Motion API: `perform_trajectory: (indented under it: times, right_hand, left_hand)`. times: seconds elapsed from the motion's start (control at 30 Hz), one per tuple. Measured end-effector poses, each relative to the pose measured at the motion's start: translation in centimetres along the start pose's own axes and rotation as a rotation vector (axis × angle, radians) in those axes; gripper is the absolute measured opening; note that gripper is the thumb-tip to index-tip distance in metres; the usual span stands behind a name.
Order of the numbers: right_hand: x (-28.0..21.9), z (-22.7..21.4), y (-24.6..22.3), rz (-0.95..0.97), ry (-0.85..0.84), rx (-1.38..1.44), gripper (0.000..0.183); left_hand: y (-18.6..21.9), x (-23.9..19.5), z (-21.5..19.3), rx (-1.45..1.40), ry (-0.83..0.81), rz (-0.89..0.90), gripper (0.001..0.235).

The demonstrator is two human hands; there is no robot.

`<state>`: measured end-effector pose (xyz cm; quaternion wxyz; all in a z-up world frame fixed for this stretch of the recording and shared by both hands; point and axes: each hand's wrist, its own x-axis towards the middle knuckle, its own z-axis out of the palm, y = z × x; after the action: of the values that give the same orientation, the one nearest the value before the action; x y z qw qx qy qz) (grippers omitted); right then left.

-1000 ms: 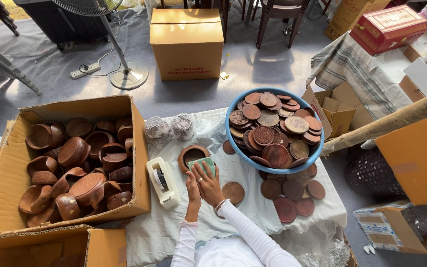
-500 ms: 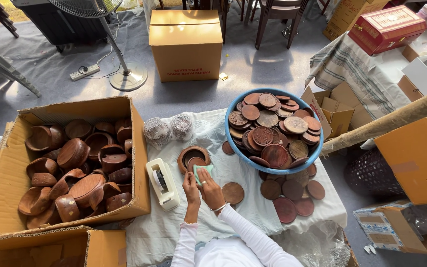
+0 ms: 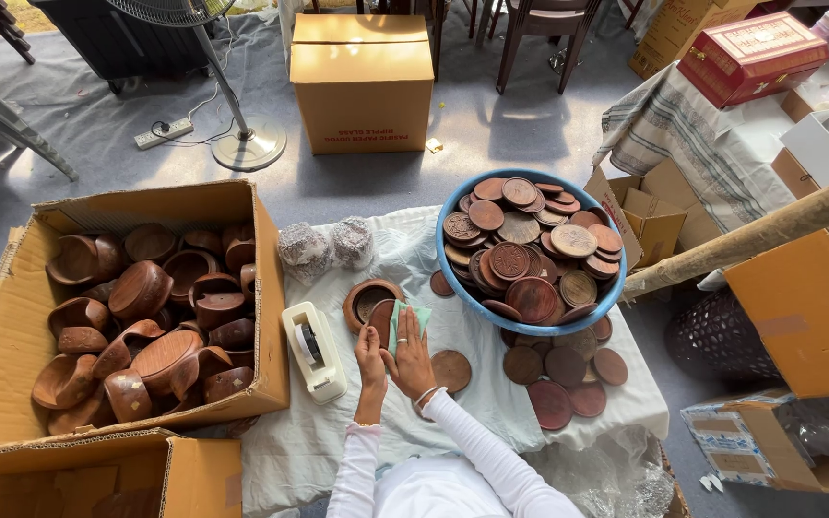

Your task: The person sits at a table and uses a green cloth to polish small, round wooden items. They pick up each item from a blue bowl, rub it with the cloth, and place it on the table. The person also handles a small wooden bowl during the process.

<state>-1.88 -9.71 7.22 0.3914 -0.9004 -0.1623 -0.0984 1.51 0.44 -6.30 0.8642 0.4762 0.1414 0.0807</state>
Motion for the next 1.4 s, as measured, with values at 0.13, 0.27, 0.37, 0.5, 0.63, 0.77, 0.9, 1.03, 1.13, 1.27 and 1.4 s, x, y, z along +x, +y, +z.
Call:
perform_trajectory:
  times: [0.13, 0.27, 0.37, 0.5, 0.63, 0.77, 0.9, 1.03, 1.13, 1.27, 1.4]
  right_hand:
    - [-1.0, 0.8, 1.0, -0.046, -0.047, -0.063, 0.081]
    - [-0.5, 0.3, 1.4, -0.247, -0.184, -0.088, 0.068]
    - [0.4, 0.1, 2.0, -0.298, -0.159, -0.213, 0.06]
    - [1.3, -1.2, 1.8, -0.256, -0.06, -0.182, 0.046]
    - [1.4, -1.0, 3.2, -0.201, 0.031, -0.068, 0.037]
    - [0.8, 0.9, 6.0, 0.046, 0.142, 0.146, 0.026]
    - [0.3, 3.5, 8.8, 0.451, 0.192, 0.473, 0.035]
    - [-0.1, 2.5, 8.1, 0.378, 0.239, 0.673, 0.035]
    - [0.5, -0.7, 3.9, 0.291, 0.218, 0.4, 0.033]
    - [0.9, -1.6, 1.2, -0.1, 0.266, 0.079, 0.033]
    - [1.0, -1.6, 0.4, -0.268, 0.151, -0.068, 0.038]
  left_hand:
    - [1.4, -0.3, 0.3, -0.141, 0.01, -0.003, 0.049]
    - [1.3, -0.8, -0.4, -0.104, 0.036, -0.229, 0.07]
    - [-2.3, -0.1, -2.9, -0.025, -0.059, -0.323, 0.075]
    - [-1.1, -0.6, -2.1, 0.206, -0.319, -0.33, 0.064]
    - [3.0, -2.1, -0.2, 0.226, -0.41, -0.304, 0.052]
    - [4.9, -3.2, 0.5, 0.198, -0.408, -0.236, 0.043]
    - [6.0, -4.1, 2.1, 0.081, -0.248, -0.21, 0.04]
    - [4.5, -4.0, 2.1, 0.012, -0.166, -0.229, 0.036]
    - [4.8, -3.2, 2.1, 0.297, -0.178, -0.033, 0.032]
    - [5.4, -2.6, 2.2, 0.747, -0.195, 0.293, 0.027]
    - [6.8, -2.2, 1.5, 0.922, -0.195, 0.288, 0.024]
